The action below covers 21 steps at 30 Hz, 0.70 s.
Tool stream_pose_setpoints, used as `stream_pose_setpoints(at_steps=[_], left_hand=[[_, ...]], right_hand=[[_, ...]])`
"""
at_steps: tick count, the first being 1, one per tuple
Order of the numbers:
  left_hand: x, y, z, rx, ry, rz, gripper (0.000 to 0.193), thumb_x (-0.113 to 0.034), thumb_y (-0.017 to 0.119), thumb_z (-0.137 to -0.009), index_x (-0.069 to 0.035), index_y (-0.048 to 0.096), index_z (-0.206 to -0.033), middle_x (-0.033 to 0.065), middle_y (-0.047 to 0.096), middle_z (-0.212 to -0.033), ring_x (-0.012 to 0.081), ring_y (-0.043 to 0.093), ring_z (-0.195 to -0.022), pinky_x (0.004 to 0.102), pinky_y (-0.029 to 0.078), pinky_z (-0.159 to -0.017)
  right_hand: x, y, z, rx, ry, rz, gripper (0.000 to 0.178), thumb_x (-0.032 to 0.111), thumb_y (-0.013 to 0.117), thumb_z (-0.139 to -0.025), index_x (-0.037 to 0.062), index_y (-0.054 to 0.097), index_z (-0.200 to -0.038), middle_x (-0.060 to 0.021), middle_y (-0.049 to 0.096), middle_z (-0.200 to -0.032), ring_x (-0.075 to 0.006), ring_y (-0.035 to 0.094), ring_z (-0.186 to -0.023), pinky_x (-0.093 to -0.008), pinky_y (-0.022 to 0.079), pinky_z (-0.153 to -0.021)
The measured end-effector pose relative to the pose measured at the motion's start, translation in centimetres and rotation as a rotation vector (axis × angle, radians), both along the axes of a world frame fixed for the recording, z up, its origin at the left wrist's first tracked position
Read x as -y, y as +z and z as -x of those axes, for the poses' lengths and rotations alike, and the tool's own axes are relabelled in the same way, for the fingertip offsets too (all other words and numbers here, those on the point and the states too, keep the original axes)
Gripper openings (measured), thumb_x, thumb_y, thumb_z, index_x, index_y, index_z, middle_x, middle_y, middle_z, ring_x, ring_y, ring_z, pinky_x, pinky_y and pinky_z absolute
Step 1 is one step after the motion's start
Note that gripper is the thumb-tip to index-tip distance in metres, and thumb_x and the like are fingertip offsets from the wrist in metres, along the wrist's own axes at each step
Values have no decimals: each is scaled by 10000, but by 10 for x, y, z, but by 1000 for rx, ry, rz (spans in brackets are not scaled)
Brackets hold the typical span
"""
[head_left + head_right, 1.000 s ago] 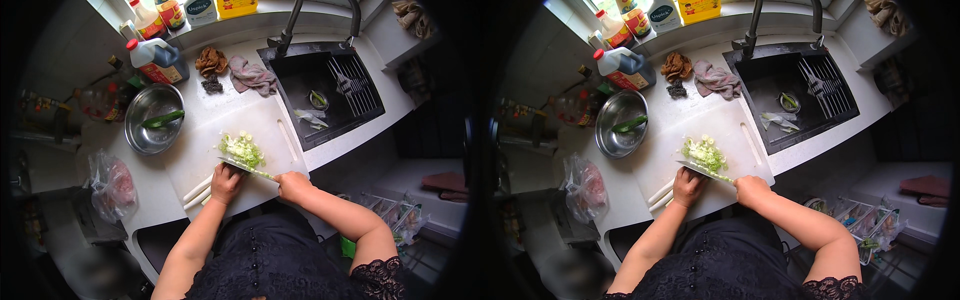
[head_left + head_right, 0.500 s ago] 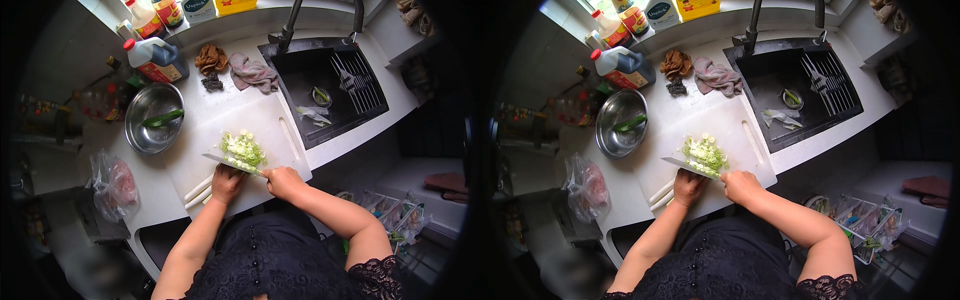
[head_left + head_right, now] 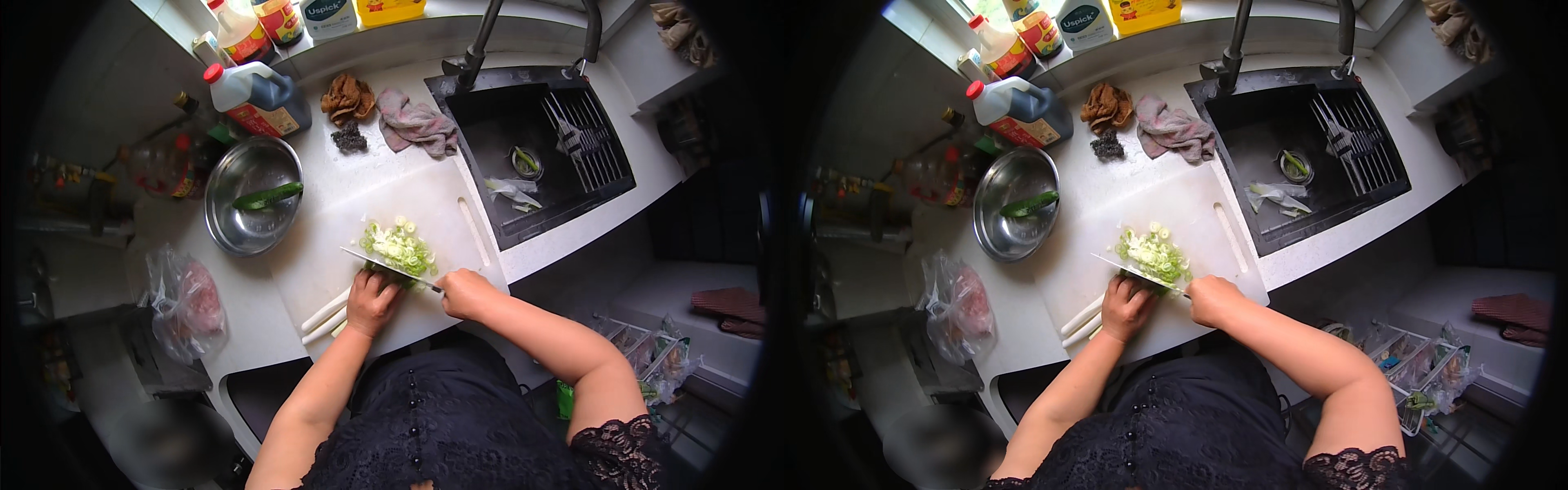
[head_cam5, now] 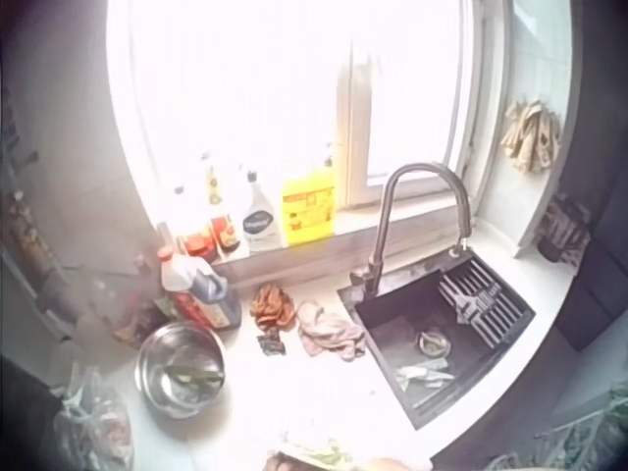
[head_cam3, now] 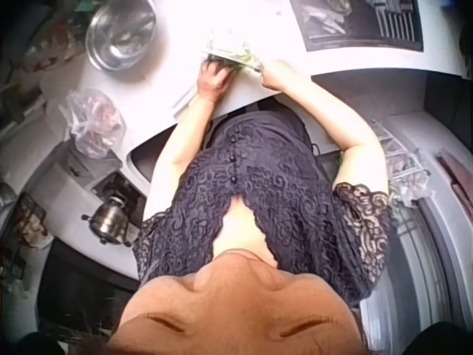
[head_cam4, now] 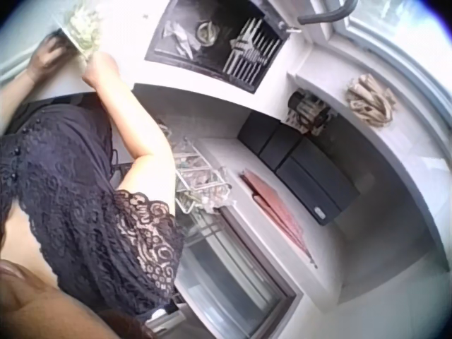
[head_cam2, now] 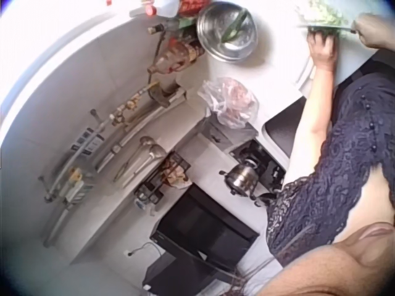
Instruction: The person chops green onions on a white cutting board using a knife. They briefly open a window, wash their hands, and dry them before resuming chopping.
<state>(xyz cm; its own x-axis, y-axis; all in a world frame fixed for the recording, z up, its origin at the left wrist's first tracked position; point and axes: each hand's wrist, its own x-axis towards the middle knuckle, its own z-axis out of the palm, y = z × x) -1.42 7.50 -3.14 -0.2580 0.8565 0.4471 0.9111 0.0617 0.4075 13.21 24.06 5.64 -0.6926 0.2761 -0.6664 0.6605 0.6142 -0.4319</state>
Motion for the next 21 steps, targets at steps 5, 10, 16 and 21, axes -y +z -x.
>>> stream_pose_setpoints(at_steps=[5, 10, 16, 21], left_hand=[[0, -1, 1, -17, 1, -12, 240, -158, 783, -682, -139, 702, -907, 81, 619, -1058, 360, 561, -1030, 438, 498, -885], [1, -1, 1, -9, 19, 11, 234, -170, 755, -715, -169, 718, -946, 67, 612, -1042, 339, 563, -1029, 433, 500, -909], [0, 2, -2, 34, 14, 14, 250, -133, 778, -663, -145, 718, -905, 78, 620, -1073, 357, 553, -1042, 422, 487, -905], [3, -2, -2, 3, 22, -10, 256, -129, 773, -662, -142, 717, -911, 78, 618, -1070, 361, 560, -1028, 435, 492, -891]], right_hand=[[20, -4, 4, -42, -39, -69, 236, 101, 574, -772, 55, 704, -964, -234, 685, -896, -408, 672, -866, -490, 543, -778], [22, -3, -10, -31, -14, -106, 268, 113, 557, -788, 100, 696, -1017, -228, 682, -854, -420, 670, -821, -505, 540, -745], [24, -15, 21, -56, -41, -83, 209, 99, 571, -789, 57, 697, -950, -223, 689, -904, -401, 671, -879, -488, 538, -785], [29, -13, 12, -52, -58, -95, 186, 97, 573, -794, 46, 699, -921, -217, 691, -921, -393, 672, -897, -484, 537, -797]])
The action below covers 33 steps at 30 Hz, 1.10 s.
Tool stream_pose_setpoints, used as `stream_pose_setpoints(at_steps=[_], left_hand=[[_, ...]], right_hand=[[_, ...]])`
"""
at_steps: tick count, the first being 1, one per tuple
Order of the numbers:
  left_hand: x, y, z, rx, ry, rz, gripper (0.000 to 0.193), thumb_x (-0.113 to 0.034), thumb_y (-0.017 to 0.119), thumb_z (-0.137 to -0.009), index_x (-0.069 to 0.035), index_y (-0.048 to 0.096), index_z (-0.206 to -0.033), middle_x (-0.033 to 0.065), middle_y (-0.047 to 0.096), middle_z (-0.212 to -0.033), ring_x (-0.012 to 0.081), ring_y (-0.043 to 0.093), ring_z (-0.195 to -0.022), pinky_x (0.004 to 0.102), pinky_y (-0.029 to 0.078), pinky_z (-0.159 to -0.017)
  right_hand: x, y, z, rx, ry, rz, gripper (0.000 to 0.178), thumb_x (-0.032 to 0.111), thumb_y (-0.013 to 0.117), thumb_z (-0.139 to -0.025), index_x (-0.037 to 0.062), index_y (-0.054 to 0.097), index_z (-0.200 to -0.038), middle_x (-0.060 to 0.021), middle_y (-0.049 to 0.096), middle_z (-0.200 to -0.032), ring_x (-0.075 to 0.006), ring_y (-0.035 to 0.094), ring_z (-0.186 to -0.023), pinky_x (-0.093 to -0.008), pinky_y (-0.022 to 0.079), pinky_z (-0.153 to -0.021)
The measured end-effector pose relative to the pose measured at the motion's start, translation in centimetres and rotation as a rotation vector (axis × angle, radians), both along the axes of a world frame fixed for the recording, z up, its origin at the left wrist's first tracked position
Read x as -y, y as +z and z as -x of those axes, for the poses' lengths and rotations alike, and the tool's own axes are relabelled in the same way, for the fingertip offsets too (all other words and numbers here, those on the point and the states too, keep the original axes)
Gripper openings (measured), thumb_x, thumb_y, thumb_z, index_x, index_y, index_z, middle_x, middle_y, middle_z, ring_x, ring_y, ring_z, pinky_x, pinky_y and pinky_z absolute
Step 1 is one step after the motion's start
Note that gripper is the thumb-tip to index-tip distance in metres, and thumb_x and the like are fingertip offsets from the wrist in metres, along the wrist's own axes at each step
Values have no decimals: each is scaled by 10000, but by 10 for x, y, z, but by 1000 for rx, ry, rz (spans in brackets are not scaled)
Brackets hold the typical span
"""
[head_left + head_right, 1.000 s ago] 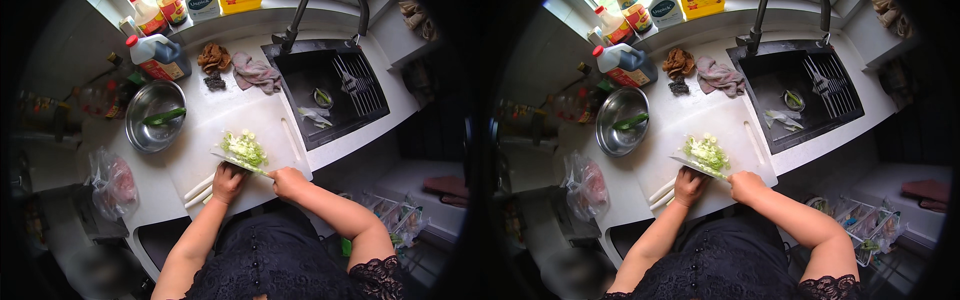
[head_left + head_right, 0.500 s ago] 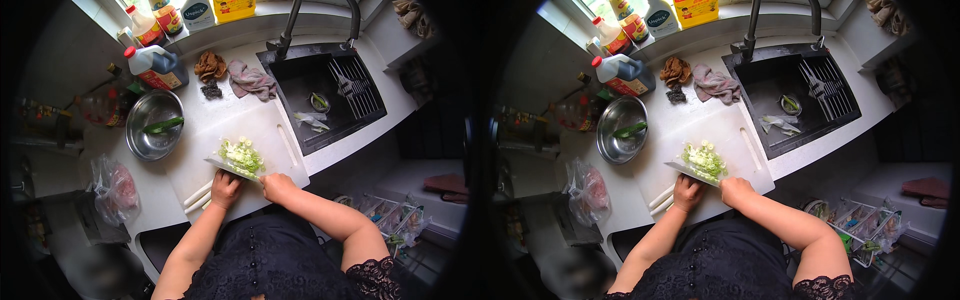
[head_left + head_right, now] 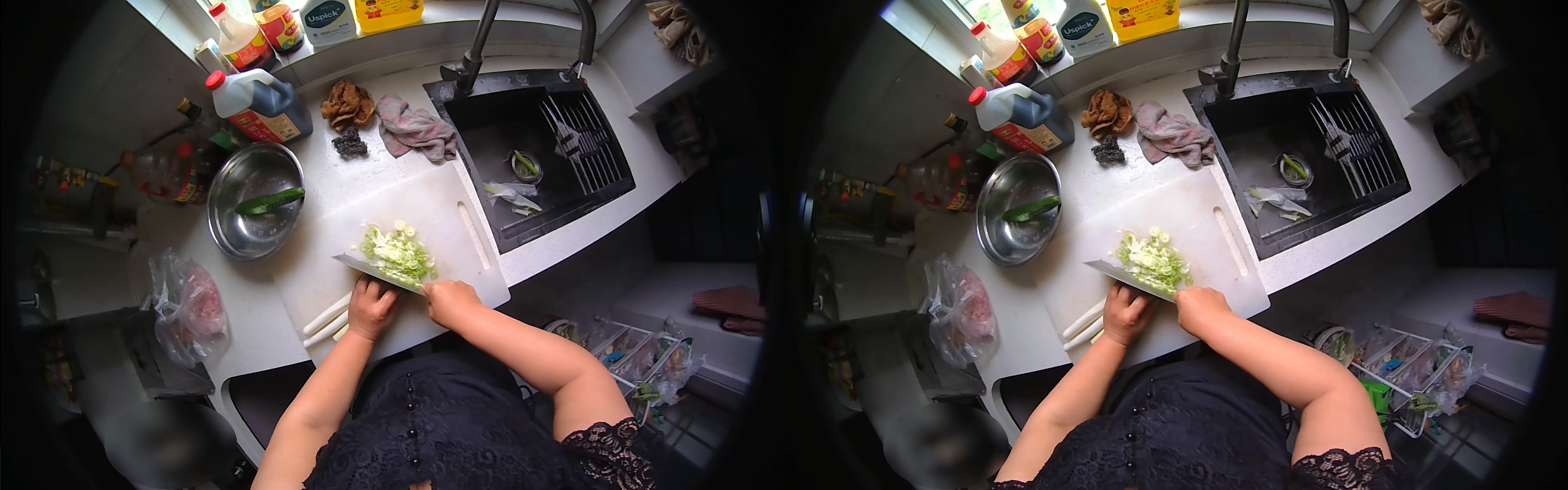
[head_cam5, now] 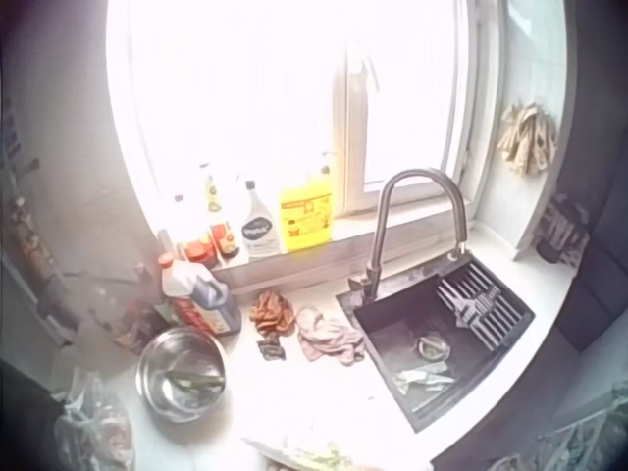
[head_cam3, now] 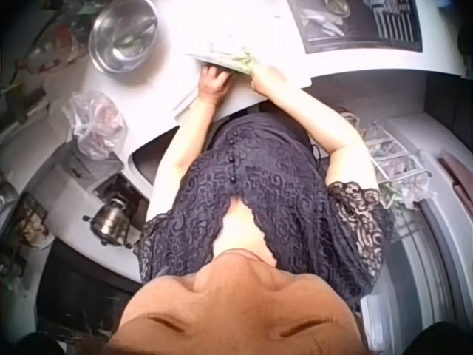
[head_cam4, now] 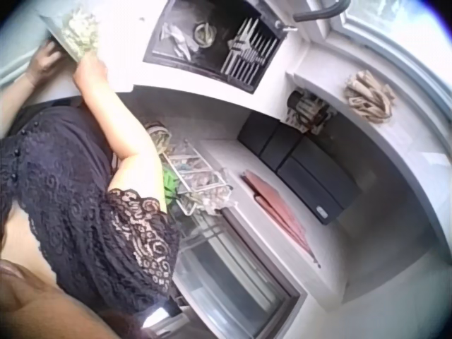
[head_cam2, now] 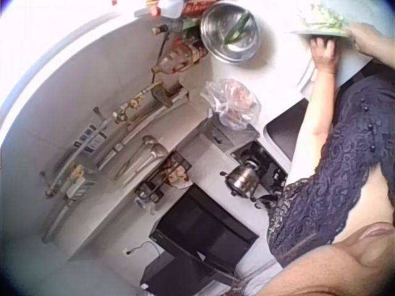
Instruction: The person chops green onions on a white cutting board using a knife. They briefly open a window, wash their hands, and dry them before resuming chopping.
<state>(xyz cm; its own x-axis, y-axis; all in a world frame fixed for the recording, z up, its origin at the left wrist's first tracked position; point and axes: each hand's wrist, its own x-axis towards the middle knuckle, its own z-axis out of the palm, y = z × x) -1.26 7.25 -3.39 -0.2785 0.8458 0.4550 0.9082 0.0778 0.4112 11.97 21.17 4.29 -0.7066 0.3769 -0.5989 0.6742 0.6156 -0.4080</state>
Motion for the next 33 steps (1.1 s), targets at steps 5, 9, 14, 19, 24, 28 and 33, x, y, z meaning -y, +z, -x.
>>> stream_pose_setpoints(at_steps=[5, 9, 14, 19, 24, 28, 33], left_hand=[[-1, 4, 0, -16, -1, -9, 245, -135, 772, -673, -137, 713, -911, 78, 618, -1047, 353, 567, -1019, 423, 500, -867], [-2, 7, 0, -1, -24, -22, 247, -147, 776, -685, -135, 705, -922, 76, 613, -1013, 345, 565, -1004, 416, 501, -851], [1, 4, -1, -31, -22, -33, 278, -157, 773, -701, -133, 680, -961, 78, 608, -999, 328, 557, -980, 413, 499, -845], [0, -1, -3, -36, 12, 20, 405, -156, 760, -722, -116, 661, -1113, 129, 608, -1156, 377, 563, -1049, 470, 487, -876], [-1, -3, -3, -24, -5, -8, 343, -183, 764, -727, -139, 689, -1059, 105, 604, -1150, 354, 573, -1046, 458, 483, -906], [-2, -4, -1, -46, -12, -38, 310, -171, 768, -721, -129, 700, -1020, 105, 615, -1116, 354, 579, -1025, 457, 492, -890], [-1, -3, 0, -61, -13, -25, 300, -174, 776, -717, -118, 700, -1002, 110, 616, -1075, 358, 580, -981, 444, 505, -856]], right_hand=[[1, -12, -6, -41, 1, -71, 231, 116, 561, -782, 103, 686, -975, -204, 688, -837, -399, 671, -801, -493, 538, -735], [2, -13, 6, -114, -44, -45, 232, 119, 571, -783, 78, 713, -962, -200, 697, -875, -394, 678, -838, -481, 543, -778], [-6, 1, -13, -223, -133, -71, 339, 128, 560, -769, 133, 713, -1070, -214, 689, -859, -404, 672, -826, -480, 542, -774], [10, 37, -21, -139, -35, -48, 254, 81, 521, -792, 92, 699, -974, -222, 684, -864, -408, 672, -839, -497, 539, -761], [10, 34, -21, -82, -35, -22, 254, 86, 535, -795, 86, 693, -994, -221, 686, -882, -402, 673, -854, -492, 539, -769], [3, 39, -22, -19, 21, 9, 255, 85, 552, -792, 77, 692, -1005, -217, 688, -938, -387, 673, -903, -477, 538, -793], [-4, 47, -26, 98, 25, 48, 240, 76, 560, -791, 65, 691, -992, -217, 687, -959, -392, 668, -924, -476, 537, -801]])
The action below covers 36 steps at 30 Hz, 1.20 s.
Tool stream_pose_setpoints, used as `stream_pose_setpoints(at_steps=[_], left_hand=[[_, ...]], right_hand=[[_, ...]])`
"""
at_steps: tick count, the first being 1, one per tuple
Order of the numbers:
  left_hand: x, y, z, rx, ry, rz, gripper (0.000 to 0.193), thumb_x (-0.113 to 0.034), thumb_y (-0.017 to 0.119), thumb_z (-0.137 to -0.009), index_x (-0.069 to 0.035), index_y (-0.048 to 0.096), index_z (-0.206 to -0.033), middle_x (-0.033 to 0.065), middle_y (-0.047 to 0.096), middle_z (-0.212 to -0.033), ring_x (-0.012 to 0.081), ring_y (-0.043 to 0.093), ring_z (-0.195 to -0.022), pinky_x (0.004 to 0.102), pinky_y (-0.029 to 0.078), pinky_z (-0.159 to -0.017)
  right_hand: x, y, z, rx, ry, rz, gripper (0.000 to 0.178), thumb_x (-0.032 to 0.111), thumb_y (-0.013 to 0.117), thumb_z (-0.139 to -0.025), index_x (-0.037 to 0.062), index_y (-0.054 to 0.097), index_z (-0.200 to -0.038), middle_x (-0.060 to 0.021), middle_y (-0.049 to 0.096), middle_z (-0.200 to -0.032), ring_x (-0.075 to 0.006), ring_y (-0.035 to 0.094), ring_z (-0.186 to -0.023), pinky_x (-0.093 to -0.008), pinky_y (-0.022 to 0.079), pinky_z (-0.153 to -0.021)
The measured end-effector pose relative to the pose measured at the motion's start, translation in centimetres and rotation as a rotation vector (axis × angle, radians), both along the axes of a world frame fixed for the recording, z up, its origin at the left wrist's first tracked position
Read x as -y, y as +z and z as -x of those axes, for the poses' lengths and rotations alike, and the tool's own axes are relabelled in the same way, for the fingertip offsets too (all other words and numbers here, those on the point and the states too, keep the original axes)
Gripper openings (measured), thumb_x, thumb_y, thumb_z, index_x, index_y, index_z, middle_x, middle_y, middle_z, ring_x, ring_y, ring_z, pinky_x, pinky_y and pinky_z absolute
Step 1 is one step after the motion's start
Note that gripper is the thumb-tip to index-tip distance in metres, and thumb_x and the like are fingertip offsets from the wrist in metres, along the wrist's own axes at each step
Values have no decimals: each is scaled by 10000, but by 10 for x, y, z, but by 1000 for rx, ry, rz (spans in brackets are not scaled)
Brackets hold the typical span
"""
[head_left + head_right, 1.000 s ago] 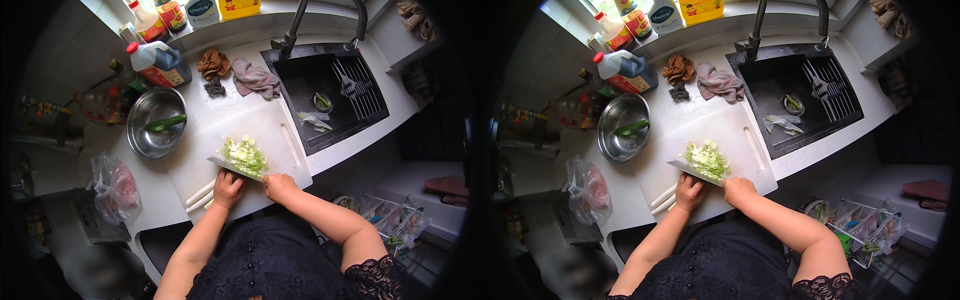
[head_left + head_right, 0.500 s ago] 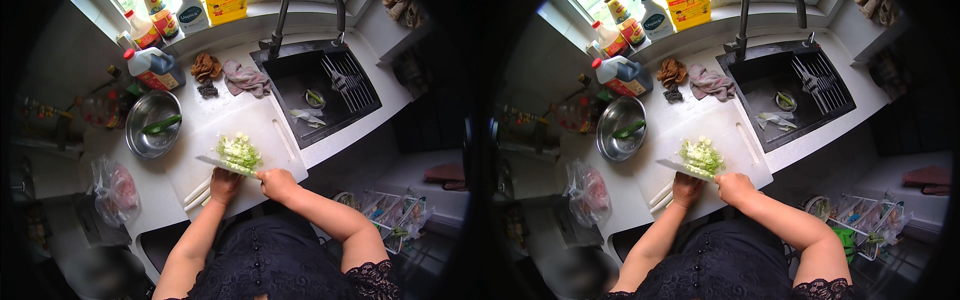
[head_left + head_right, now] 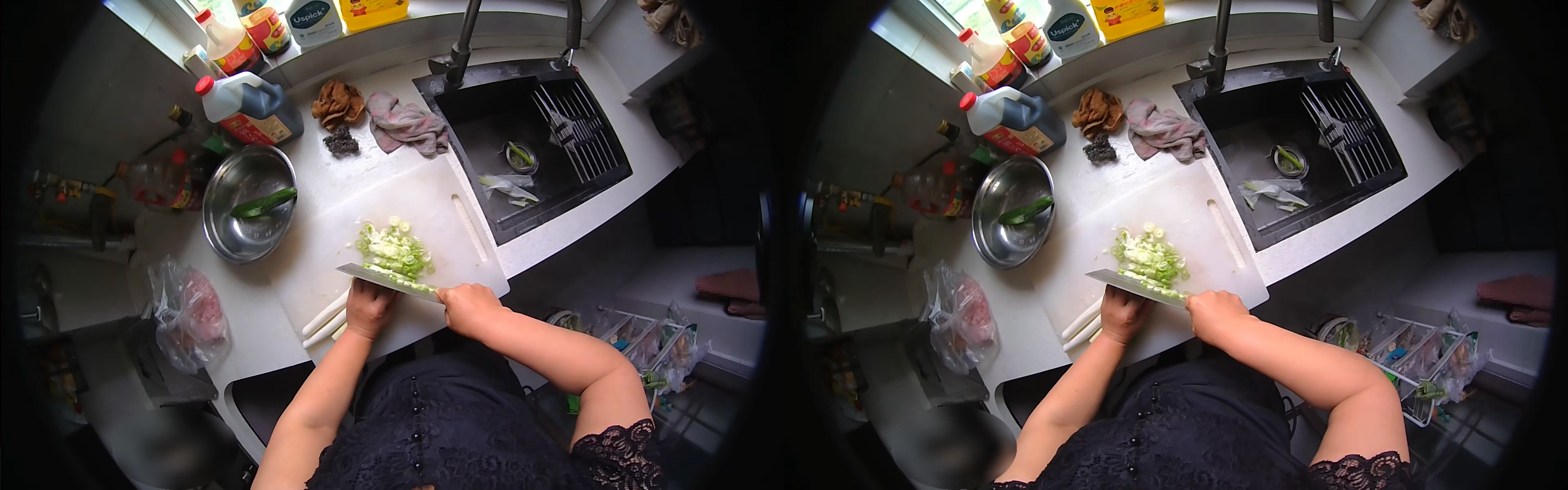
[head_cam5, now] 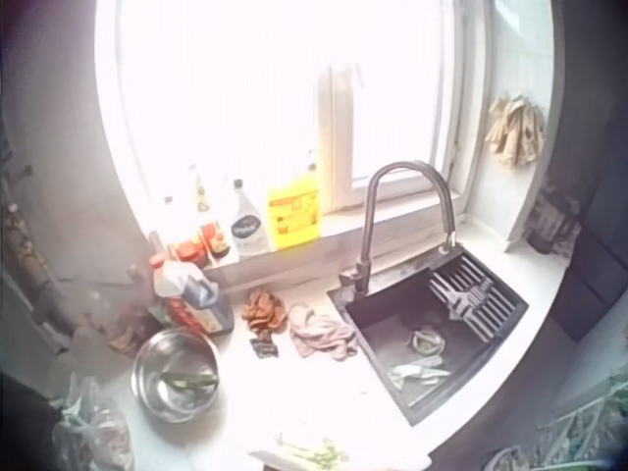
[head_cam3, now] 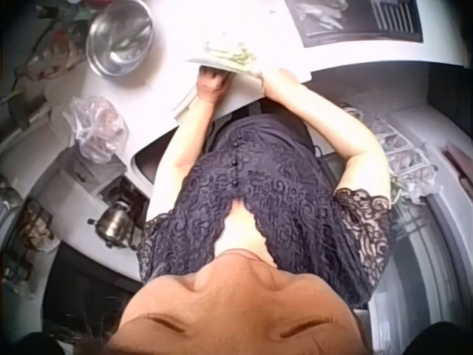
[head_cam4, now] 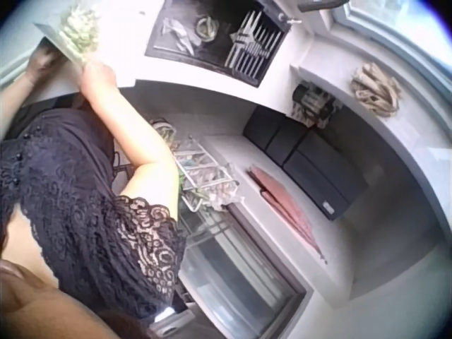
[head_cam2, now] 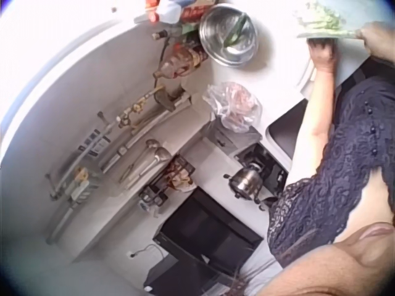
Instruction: The person chops green onions on a white cutting board using a knife. They briefly open a window, wash their hands, and dry them before resuming chopping.
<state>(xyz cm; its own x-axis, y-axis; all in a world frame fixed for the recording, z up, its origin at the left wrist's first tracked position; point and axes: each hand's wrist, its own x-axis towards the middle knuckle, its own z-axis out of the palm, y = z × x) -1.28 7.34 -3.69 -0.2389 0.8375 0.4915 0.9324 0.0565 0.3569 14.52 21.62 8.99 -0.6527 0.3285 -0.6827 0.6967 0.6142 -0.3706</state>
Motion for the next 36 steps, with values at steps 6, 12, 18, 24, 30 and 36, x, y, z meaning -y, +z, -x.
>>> stream_pose_setpoints(at_steps=[6, 12, 18, 24, 30, 36], left_hand=[[-3, 3, 1, 19, 3, -7, 244, -183, 784, -718, -121, 711, -942, 107, 618, -1035, 354, 582, -948, 431, 510, -839], [-2, 4, 1, 15, 0, 1, 237, -179, 787, -710, -121, 713, -928, 105, 617, -1032, 357, 583, -943, 430, 514, -834], [-2, 6, 2, 41, -9, 8, 277, -156, 787, -693, -123, 712, -958, 111, 624, -1062, 361, 580, -981, 434, 503, -859], [-1, 3, 2, 46, 0, 10, 267, -154, 784, -698, -138, 709, -954, 87, 629, -1065, 356, 577, -1008, 432, 495, -878], [-1, 4, 2, 50, 5, 16, 249, -158, 781, -697, -145, 713, -936, 77, 622, -1077, 353, 570, -1021, 428, 495, -877], [1, 3, 2, 62, 5, 38, 254, -150, 778, -683, -140, 719, -930, 91, 619, -1075, 355, 573, -1016, 428, 494, -880]], right_hand=[[0, -26, 22, -61, 24, -16, 205, 81, 556, -788, 55, 690, -941, -233, 680, -911, -413, 668, -873, -493, 539, -775], [4, -28, 4, -98, 5, -55, 240, 103, 552, -780, 89, 684, -981, -224, 681, -845, -419, 667, -811, -515, 532, -749], [5, -40, 21, -58, 5, -46, 261, 108, 561, -782, 100, 694, -1006, -220, 687, -896, -411, 668, -855, -502, 535, -775], [-2, -34, 21, -61, -17, -23, 285, 103, 568, -781, 95, 702, -1032, -223, 688, -926, -398, 671, -885, -487, 538, -793], [-4, -35, 15, -31, 2, -46, 286, 103, 557, -778, 112, 702, -1024, -217, 688, -881, -395, 673, -846, -490, 539, -768], [9, -49, 34, -110, -38, -64, 190, 93, 572, -787, 51, 694, -926, -218, 691, -898, -398, 676, -865, -482, 542, -775]])
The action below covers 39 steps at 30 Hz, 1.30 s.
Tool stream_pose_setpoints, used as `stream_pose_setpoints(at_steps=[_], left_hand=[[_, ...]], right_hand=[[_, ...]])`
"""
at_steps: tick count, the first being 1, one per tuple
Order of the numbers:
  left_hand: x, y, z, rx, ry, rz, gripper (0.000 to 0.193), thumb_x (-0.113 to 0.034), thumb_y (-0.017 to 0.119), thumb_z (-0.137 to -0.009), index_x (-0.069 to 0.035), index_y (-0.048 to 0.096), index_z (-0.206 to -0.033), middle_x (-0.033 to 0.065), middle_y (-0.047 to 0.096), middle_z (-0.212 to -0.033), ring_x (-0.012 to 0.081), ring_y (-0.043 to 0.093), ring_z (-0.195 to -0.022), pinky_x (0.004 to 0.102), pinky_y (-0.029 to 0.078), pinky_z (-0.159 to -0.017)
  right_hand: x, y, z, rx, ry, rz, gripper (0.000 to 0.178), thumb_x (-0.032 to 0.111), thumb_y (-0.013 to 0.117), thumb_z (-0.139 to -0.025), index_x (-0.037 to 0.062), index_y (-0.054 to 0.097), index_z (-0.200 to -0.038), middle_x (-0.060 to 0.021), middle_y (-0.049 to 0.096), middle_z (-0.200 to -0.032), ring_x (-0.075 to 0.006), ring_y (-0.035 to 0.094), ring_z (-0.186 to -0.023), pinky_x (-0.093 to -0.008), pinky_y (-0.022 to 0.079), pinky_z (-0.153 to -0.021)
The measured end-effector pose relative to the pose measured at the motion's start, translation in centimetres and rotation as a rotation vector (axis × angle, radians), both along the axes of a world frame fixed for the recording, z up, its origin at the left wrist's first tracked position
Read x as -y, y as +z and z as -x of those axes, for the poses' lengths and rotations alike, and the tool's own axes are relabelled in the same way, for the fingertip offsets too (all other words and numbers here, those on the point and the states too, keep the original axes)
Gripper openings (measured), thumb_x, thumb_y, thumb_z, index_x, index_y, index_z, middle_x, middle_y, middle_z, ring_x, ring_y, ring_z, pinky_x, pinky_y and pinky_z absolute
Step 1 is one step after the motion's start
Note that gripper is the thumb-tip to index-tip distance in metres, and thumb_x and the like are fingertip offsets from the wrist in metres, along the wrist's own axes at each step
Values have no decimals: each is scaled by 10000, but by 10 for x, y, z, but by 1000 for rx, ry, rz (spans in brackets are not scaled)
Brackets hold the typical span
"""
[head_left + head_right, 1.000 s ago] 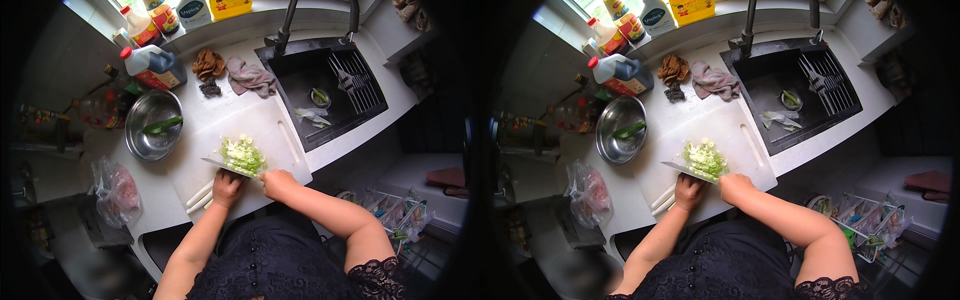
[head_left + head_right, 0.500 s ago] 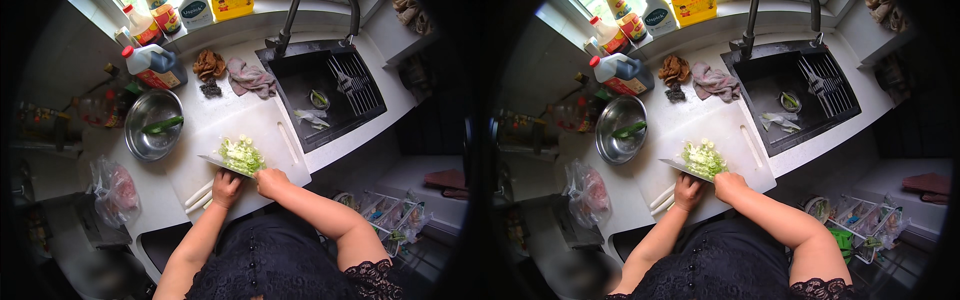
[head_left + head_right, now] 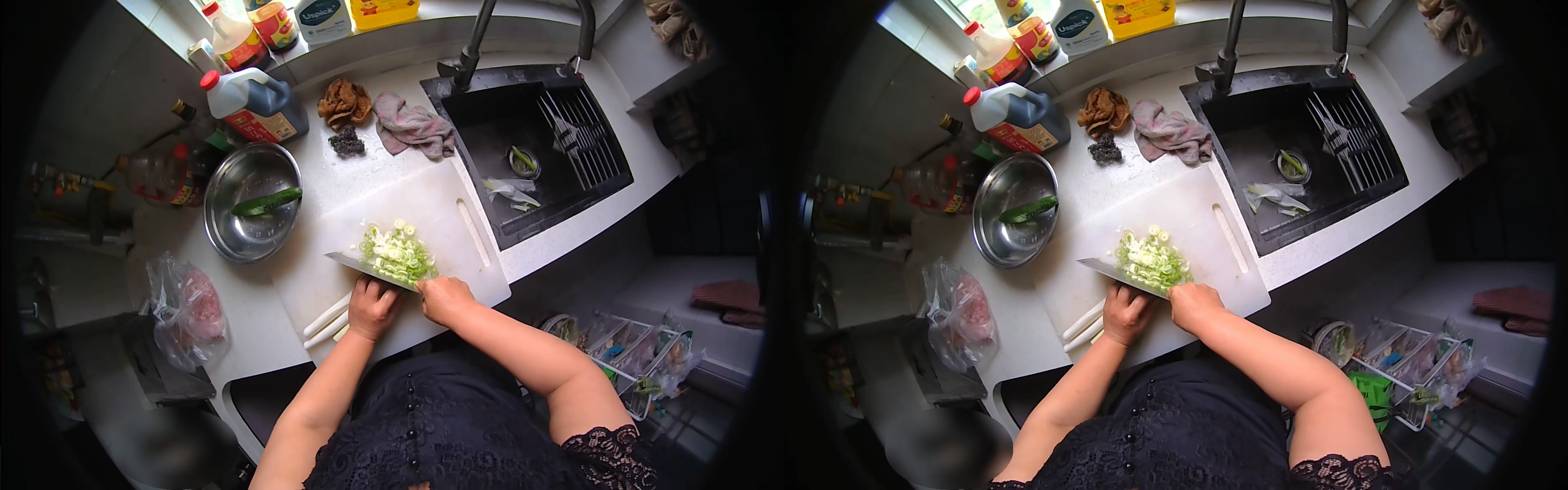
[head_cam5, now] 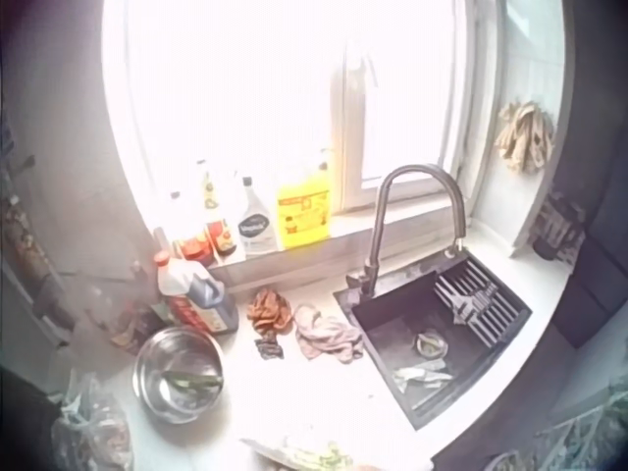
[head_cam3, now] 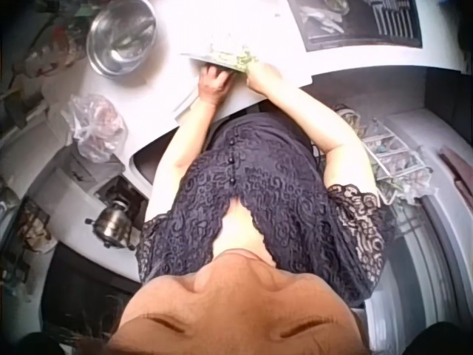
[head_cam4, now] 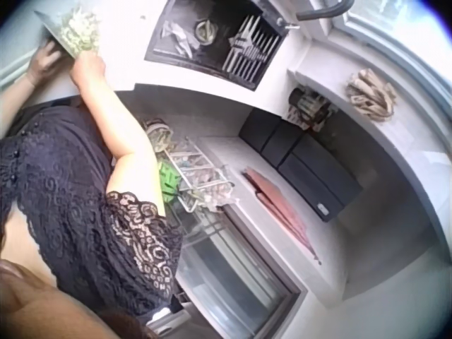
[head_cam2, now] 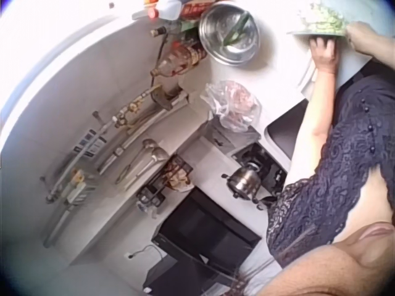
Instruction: The person chops green onions on a white cutting board using a knife. They briefly open a window, wash their hands, and dry them before resuming chopping.
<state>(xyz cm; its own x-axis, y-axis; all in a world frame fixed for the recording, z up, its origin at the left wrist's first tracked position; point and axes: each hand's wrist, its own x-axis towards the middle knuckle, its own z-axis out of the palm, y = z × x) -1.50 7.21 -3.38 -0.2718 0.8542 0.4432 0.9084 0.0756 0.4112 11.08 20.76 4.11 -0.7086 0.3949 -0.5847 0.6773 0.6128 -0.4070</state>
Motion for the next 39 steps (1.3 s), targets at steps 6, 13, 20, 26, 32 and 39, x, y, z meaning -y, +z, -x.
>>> stream_pose_setpoints(at_steps=[6, 13, 20, 26, 32, 39], left_hand=[[0, -3, 0, -16, 6, -16, 249, -174, 751, -716, -151, 715, -961, 92, 600, -1039, 360, 567, -1004, 430, 513, -881], [0, 2, -2, 17, -4, -9, 254, -162, 772, -688, -135, 715, -935, 97, 615, -1045, 359, 573, -1005, 435, 506, -866], [4, -6, -1, 15, -16, -15, 235, -191, 756, -739, -147, 705, -963, 90, 606, -1058, 344, 562, -1015, 438, 496, -898], [-1, -3, -6, -40, 22, -5, 354, -207, 761, -743, -139, 676, -1081, 96, 608, -1085, 344, 566, -1010, 456, 484, -879], [0, -4, -4, -54, -5, -61, 323, -170, 784, -714, -118, 692, -1019, 88, 620, -1060, 336, 586, -968, 432, 504, -864], [-2, 0, -4, -43, 12, -80, 310, -135, 794, -685, -97, 711, -981, 80, 648, -1057, 338, 597, -944, 414, 512, -822]], right_hand=[[1, -8, -17, -11, 13, -42, 251, 103, 557, -780, 96, 679, -1000, -203, 688, -836, -396, 672, -815, -496, 537, -733], [7, -16, 1, -61, 4, -59, 261, 117, 555, -778, 113, 687, -1004, -202, 689, -834, -379, 675, -793, -485, 538, -720], [5, -15, -22, -322, -121, -88, 258, 144, 570, -779, 124, 704, -998, -188, 691, -827, -381, 674, -783, -482, 542, -737], [16, 24, -32, -211, -82, -45, 271, 117, 565, -777, 130, 705, -1008, -202, 687, -856, -382, 673, -831, -477, 539, -768], [6, 32, -35, -40, -64, -13, 256, 107, 565, -779, 104, 701, -995, -208, 688, -875, -404, 670, -868, -484, 537, -785], [-5, 46, -46, 9, -9, -10, 254, 104, 561, -779, 97, 704, -988, -208, 690, -903, -402, 671, -867, -485, 541, -778]])
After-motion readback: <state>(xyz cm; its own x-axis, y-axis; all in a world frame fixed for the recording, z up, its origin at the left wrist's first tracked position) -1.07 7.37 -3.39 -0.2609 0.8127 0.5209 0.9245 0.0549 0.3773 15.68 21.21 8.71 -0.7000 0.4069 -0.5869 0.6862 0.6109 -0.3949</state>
